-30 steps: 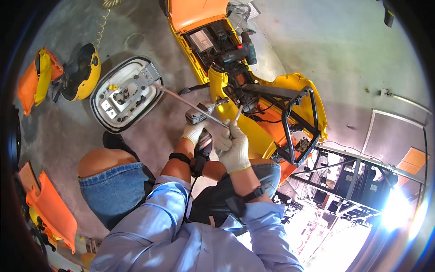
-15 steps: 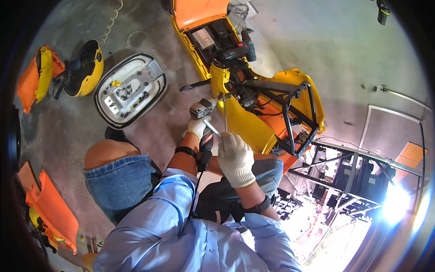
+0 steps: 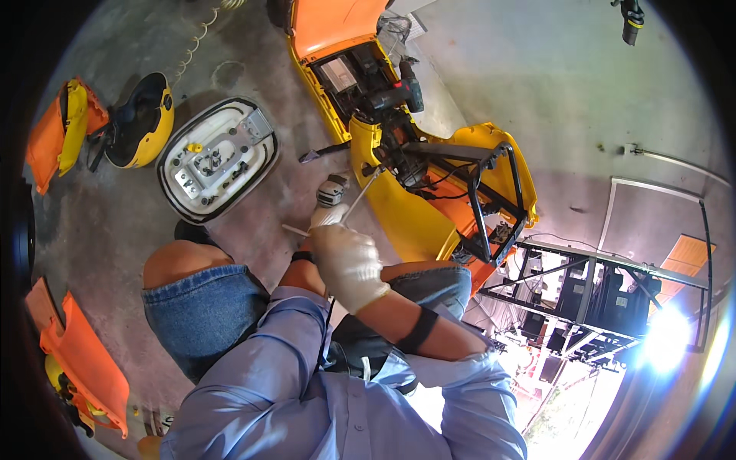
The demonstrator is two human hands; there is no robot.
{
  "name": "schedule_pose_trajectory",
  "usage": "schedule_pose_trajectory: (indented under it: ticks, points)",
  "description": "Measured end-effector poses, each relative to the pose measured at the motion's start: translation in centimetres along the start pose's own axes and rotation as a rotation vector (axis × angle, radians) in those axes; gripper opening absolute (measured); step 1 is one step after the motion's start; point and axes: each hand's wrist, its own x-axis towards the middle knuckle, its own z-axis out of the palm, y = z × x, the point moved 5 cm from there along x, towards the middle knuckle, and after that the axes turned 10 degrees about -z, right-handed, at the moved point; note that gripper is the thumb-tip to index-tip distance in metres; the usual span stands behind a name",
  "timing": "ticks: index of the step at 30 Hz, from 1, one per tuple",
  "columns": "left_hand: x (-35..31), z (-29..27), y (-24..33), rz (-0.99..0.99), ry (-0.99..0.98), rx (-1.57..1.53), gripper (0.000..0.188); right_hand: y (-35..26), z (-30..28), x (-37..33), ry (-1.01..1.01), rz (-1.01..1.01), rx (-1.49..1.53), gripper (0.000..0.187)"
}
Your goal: Disassemble the body panels and internal components of a small motorcycle using power tools.
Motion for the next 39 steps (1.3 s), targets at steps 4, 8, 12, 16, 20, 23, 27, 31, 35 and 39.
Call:
schedule_pose_trajectory:
  ticks: [4,8,12,16,20,23,27,31,35,39]
  points:
    - [0.5,-3.6,2.0,-0.145,-0.010,-0.122,0.040,-3.1,4.5,4.1,0.405,-0.186,-0.042,0.013]
    - [-0.9,-5.1,1.4,-0.293,-0.072,-0.221,0.036,-4.0,7.7,9.4,0.023,-0.099,-0.247,0.022]
    - [-2.4,-5.6,-0.1,-0.441,-0.139,-0.312,0.032,-3.5,7.8,13.4,-0.226,-0.162,-0.202,0.024]
    - [-3.4,-6.1,-1.8,-0.592,-0.195,-0.403,0.028,-1.2,6.8,14.5,-0.239,-0.059,-0.026,0.028]
    - [-5.7,-5.3,-4.1,-0.756,-0.247,-0.503,0.025,5.4,4.0,13.0,0.111,0.038,0.161,0.026]
    - [-5.9,-5.4,-4.5,-0.837,-0.278,-0.571,0.022,8.5,3.5,12.0,0.322,-0.206,-0.032,0.023]
    - [-5.7,-4.0,-5.0,-0.892,-0.327,-0.595,0.020,11.2,-0.6,3.7,0.860,-0.207,0.132,0.020]
    - [-5.3,-7.0,-2.8,-0.850,-0.311,-0.742,0.019,16.1,-2.6,-2.5,1.066,0.165,1.025,0.020]
    - [-5.8,-10.0,0.4,-0.777,-0.363,-0.857,0.020,19.3,-0.6,-4.8,1.076,0.074,1.835,0.022]
    - [-6.0,-13.7,5.9,-0.687,-0.441,-1.004,0.013,18.4,3.1,-5.4,0.827,-0.223,2.469,0.036]
